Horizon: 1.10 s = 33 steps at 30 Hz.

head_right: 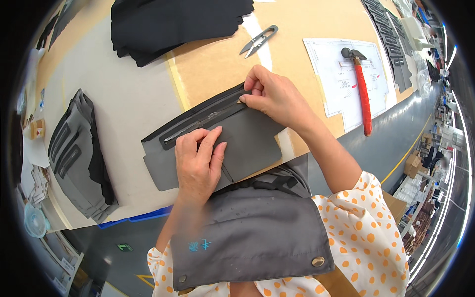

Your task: The recorder is assembling leather or synthetic material parts by applying adhesive, aligning layers, and using a hammer to bond them.

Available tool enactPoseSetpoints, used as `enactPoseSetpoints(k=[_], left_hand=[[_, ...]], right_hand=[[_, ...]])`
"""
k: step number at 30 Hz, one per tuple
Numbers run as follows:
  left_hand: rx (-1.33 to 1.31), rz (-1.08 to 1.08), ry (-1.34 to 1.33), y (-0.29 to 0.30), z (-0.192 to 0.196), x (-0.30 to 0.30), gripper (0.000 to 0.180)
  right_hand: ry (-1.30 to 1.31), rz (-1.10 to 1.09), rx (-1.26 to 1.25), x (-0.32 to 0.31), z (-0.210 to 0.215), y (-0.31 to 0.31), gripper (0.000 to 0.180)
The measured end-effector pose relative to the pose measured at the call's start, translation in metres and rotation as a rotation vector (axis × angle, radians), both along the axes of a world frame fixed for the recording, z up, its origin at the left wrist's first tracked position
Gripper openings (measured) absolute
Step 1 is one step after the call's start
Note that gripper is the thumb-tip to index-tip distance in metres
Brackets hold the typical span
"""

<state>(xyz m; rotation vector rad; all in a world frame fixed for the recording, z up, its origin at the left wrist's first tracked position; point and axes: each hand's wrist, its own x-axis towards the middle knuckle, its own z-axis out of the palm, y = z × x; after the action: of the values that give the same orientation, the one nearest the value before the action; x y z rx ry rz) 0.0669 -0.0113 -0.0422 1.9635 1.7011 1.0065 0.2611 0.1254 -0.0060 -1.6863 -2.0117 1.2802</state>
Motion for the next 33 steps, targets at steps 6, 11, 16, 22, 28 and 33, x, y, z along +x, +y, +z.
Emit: enactPoseSetpoints(k=[6, 11, 16, 22, 28, 33], left_hand=[[0.03, -0.005, 0.016, -0.001, -0.005, 0.001, 0.039], [0.033, -0.019, 0.031, -0.003, -0.001, -0.003, 0.035], [0.065, 0.059, 0.013, -0.023, 0.014, -0.024, 0.033], [-0.2, 0.395, -0.203, -0.024, 0.031, -0.06, 0.019], [-0.414, 0.476, -0.278, -0.009, 0.026, -0.07, 0.018], [-0.511, 0.477, -0.211, 0.0, 0.029, -0.069, 0.012]], right_hand=[[0.061, 0.006, -0.089, 0.006, -0.002, 0.006, 0.021], [0.114, 0.035, -0.014, 0.007, -0.001, 0.001, 0.016], [0.161, 0.085, 0.025, -0.02, 0.027, -0.026, 0.013], [0.353, 0.396, 0.257, -0.048, -0.006, -0.042, 0.01], [0.391, 0.498, 0.47, -0.062, -0.037, -0.052, 0.011], [0.387, 0.493, 0.548, -0.062, -0.039, -0.053, 0.013]])
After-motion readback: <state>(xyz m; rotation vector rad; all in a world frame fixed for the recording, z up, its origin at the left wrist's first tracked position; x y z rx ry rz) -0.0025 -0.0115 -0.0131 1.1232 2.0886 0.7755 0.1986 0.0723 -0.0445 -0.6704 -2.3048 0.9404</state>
